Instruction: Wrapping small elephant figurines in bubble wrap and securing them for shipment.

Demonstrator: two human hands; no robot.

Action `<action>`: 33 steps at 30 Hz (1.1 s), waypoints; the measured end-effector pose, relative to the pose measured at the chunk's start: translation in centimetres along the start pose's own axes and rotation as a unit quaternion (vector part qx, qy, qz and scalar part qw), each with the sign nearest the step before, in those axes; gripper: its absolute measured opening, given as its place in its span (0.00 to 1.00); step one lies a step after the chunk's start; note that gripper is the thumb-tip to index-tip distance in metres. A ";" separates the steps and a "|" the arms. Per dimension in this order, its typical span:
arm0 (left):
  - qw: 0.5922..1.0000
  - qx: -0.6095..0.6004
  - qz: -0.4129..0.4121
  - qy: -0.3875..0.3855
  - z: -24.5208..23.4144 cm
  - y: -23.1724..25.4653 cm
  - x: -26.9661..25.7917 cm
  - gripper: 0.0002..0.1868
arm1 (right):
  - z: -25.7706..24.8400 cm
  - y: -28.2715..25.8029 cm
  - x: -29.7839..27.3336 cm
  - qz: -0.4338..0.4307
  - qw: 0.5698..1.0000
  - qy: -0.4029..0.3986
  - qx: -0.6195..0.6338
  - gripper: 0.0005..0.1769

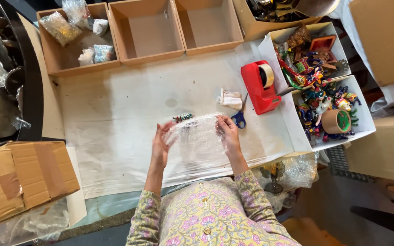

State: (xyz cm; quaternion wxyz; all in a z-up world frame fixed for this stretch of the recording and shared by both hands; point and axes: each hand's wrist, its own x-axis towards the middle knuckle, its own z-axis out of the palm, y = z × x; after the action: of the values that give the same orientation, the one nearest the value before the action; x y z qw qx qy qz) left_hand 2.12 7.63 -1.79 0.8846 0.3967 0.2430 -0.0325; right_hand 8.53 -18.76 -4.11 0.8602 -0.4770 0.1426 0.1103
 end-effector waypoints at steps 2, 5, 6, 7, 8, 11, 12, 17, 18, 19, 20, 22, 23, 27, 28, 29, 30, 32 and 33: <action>0.994 -0.024 -0.105 -0.009 1.9 0.9 -1.0 0.34 | 1.0 -0.7 -0.8 0.011 1.000 -0.001 0.008 0.10; 0.976 -0.034 -0.209 -0.046 1.9 0.3 -0.9 0.36 | 2.8 -1.8 -1.4 0.022 1.000 -0.020 -0.005 0.15; 0.974 -0.023 -0.214 -0.072 1.3 -0.5 -0.9 0.34 | 3.2 -2.1 -1.9 0.024 0.999 -0.033 -0.027 0.20; 0.975 -0.024 -0.211 -0.073 0.1 -1.2 -0.2 0.34 | 3.2 -2.4 -1.6 0.022 0.999 -0.036 -0.029 0.20; 0.987 0.013 -0.145 -0.072 -1.2 -1.9 0.6 0.34 | 3.3 -2.6 -1.4 -0.008 0.997 -0.038 -0.062 0.23; 0.996 0.062 -0.019 -0.060 -3.6 -2.0 0.7 0.38 | 3.2 -3.3 -1.8 -0.050 0.989 -0.044 -0.129 0.27; 0.995 0.077 0.045 -0.050 -4.0 -1.6 0.8 0.39 | 3.2 -3.6 -1.9 -0.065 0.983 -0.052 -0.161 0.29; 0.995 0.051 0.053 -0.074 -1.2 1.2 -1.2 0.37 | 0.8 -3.0 -1.9 -0.102 0.977 -0.091 -0.163 0.25; 0.999 -0.004 -0.045 -0.014 -0.8 1.4 -1.3 0.36 | 0.6 -2.8 -1.7 -0.088 0.978 -0.114 -0.152 0.25; 0.999 -0.005 -0.044 -0.015 -0.9 1.0 -1.4 0.36 | 1.1 -3.2 -2.2 -0.089 0.977 -0.116 -0.153 0.25; 0.995 -0.040 -0.080 -0.051 -0.9 0.6 -1.3 0.34 | 1.7 -3.7 -2.6 -0.066 0.979 -0.124 -0.151 0.31; 0.987 -0.075 -0.116 -0.086 -1.7 -0.4 -0.9 0.32 | 3.0 -4.5 -3.3 -0.041 0.979 -0.130 -0.148 0.38; 0.990 0.075 -0.036 -0.115 -2.3 -1.0 -0.5 0.30 | 3.8 -5.1 -3.5 -0.060 0.977 -0.126 -0.164 0.39; 0.956 0.246 0.063 -0.146 -5.1 -3.1 1.2 0.20 | 2.8 -4.6 -2.9 -0.083 0.974 -0.106 -0.182 0.43; 0.957 0.246 0.062 -0.143 -4.1 -1.6 0.2 0.20 | 2.1 -3.8 -2.6 -0.080 0.974 -0.106 -0.181 0.43; 0.962 0.251 0.028 -0.104 -3.0 0.0 -0.4 0.22 | 1.5 -3.2 -2.0 -0.074 0.971 -0.105 -0.203 0.45; 0.965 0.254 -0.006 -0.064 -1.8 1.6 -1.1 0.26 | 1.0 -2.6 -1.4 -0.069 0.967 -0.103 -0.224 0.48; 0.965 0.257 0.007 -0.050 -2.7 1.2 -1.1 0.28 | 0.8 -1.8 -1.1 -0.040 0.959 -0.103 -0.261 0.52; 0.965 0.259 0.020 -0.038 -3.0 0.9 -1.1 0.30 | 0.5 -1.6 -0.9 -0.012 0.949 -0.103 -0.298 0.57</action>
State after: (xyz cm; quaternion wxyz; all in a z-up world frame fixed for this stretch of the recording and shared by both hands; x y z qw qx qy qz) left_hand 0.19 10.30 -2.39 0.7610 0.6153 0.1842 -0.0912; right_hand 8.29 -19.19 -2.32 0.6898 -0.6997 0.0077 0.1858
